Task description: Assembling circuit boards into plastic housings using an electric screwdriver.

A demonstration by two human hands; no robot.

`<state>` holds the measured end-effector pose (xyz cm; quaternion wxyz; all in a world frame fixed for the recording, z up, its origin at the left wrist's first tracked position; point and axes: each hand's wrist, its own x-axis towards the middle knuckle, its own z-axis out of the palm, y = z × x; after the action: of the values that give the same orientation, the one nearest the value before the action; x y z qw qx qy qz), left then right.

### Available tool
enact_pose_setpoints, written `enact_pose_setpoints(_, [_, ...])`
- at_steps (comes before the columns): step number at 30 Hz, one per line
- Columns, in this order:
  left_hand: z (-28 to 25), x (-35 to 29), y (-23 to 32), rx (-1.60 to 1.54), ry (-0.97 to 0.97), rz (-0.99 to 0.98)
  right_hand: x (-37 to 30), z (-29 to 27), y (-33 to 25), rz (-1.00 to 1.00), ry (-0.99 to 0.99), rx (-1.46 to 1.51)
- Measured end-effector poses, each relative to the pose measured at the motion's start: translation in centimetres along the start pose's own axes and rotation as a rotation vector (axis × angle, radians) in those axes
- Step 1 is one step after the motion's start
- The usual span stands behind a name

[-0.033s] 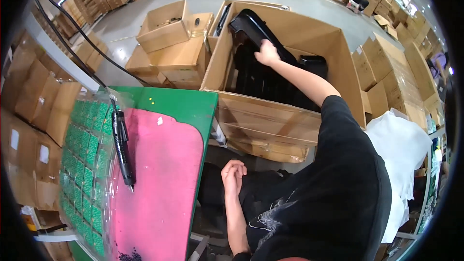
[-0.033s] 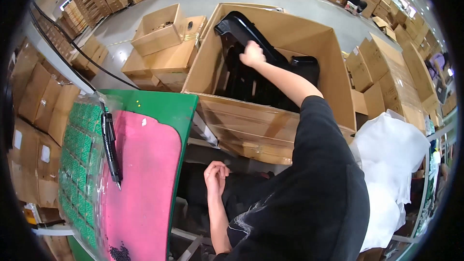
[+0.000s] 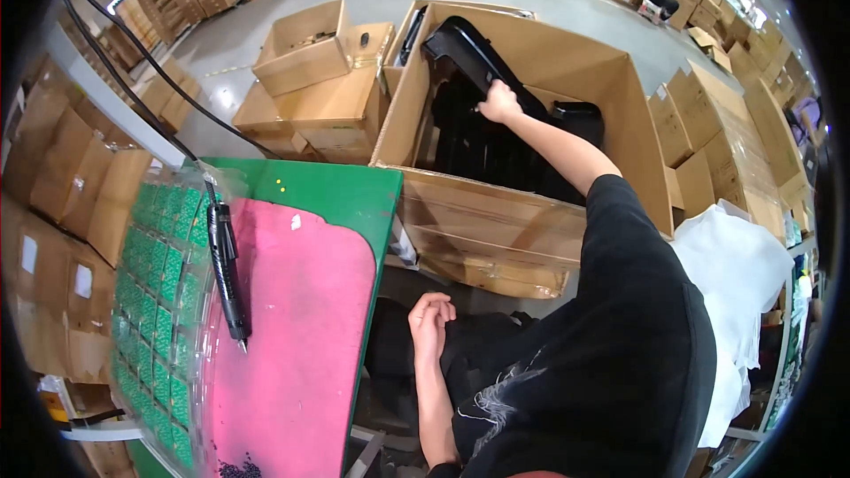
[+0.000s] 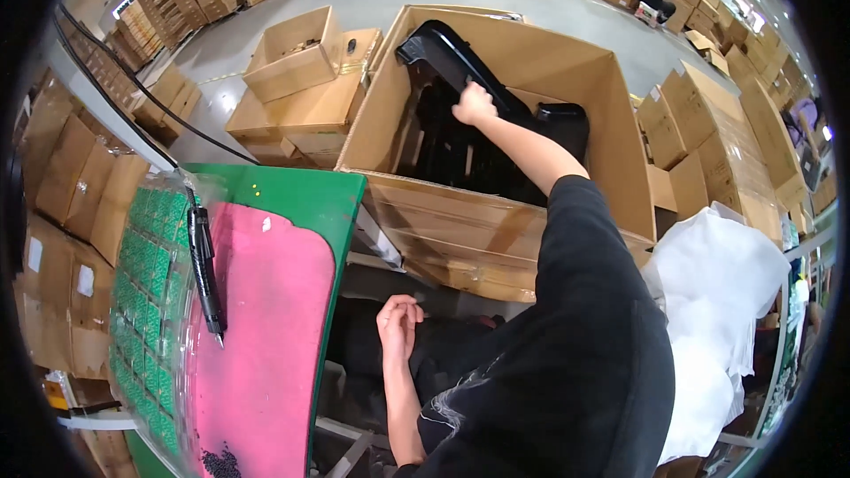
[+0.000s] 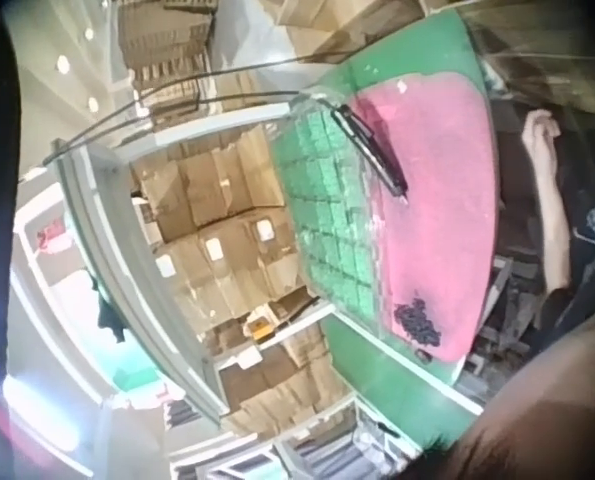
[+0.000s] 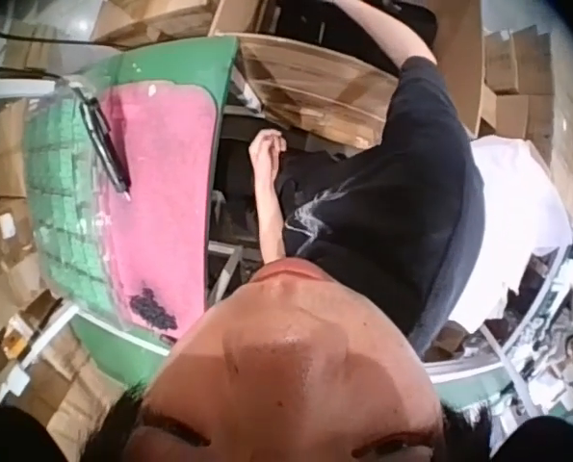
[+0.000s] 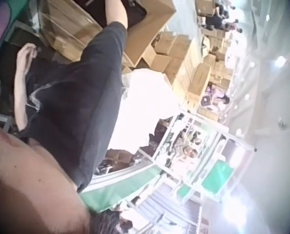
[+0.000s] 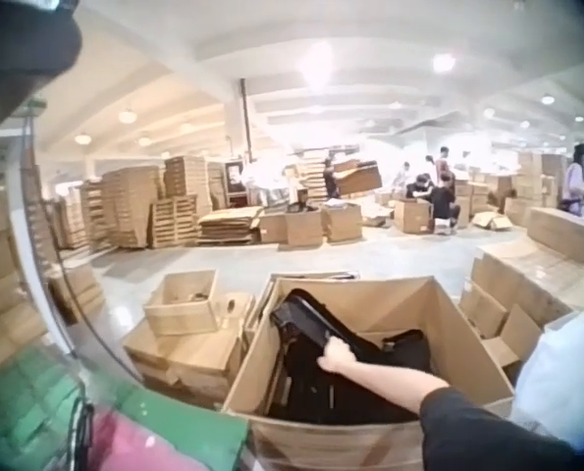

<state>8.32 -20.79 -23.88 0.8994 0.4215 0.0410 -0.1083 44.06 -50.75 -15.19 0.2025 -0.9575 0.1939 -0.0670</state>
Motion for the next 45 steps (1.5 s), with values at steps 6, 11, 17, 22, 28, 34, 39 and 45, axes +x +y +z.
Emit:
enact_pose_setpoints(6, [0.9,-3.8,0.3,0.166,-0.072,0.213,3.1,6.8,4.5,-0.127,-0.233,-0.155])
enact_pose_setpoints(11, [1.0,-7.7,0.7,-0.164,0.146,0.333,0.6,6.3,3.3,-0.252,-0.218,-0.168])
enact_pose_setpoints(17, [2.8,-9.6,2.6,-0.105,0.288,0.517,-2.5,3.0,1.3,-0.344,0.094,0.087])
enact_pose_setpoints(22, [4.7,-11.3,5.9,0.128,0.182,0.669,-6.4,-5.4,-4.5,-0.893,0.031,0.522])
enact_pose_setpoints(28, [5.2,-17.0,13.7,0.414,0.471,1.315,-19.8,-13.6,-15.5,-1.615,-0.014,0.289])
enact_pose_setpoints(34, [1.8,-23.7,20.5,0.992,0.878,1.011,-30.1,-12.1,-21.0,-2.274,-0.266,-0.147])
enact_pose_setpoints(39, [-0.2,-27.5,20.4,1.159,1.108,0.797,-36.8,-10.1,-27.8,-2.413,-0.643,0.134])
enact_pose_setpoints(45, [-0.4,-28.4,20.4,0.98,1.191,0.731,-42.9,-4.4,-42.6,-2.207,-0.141,0.407])
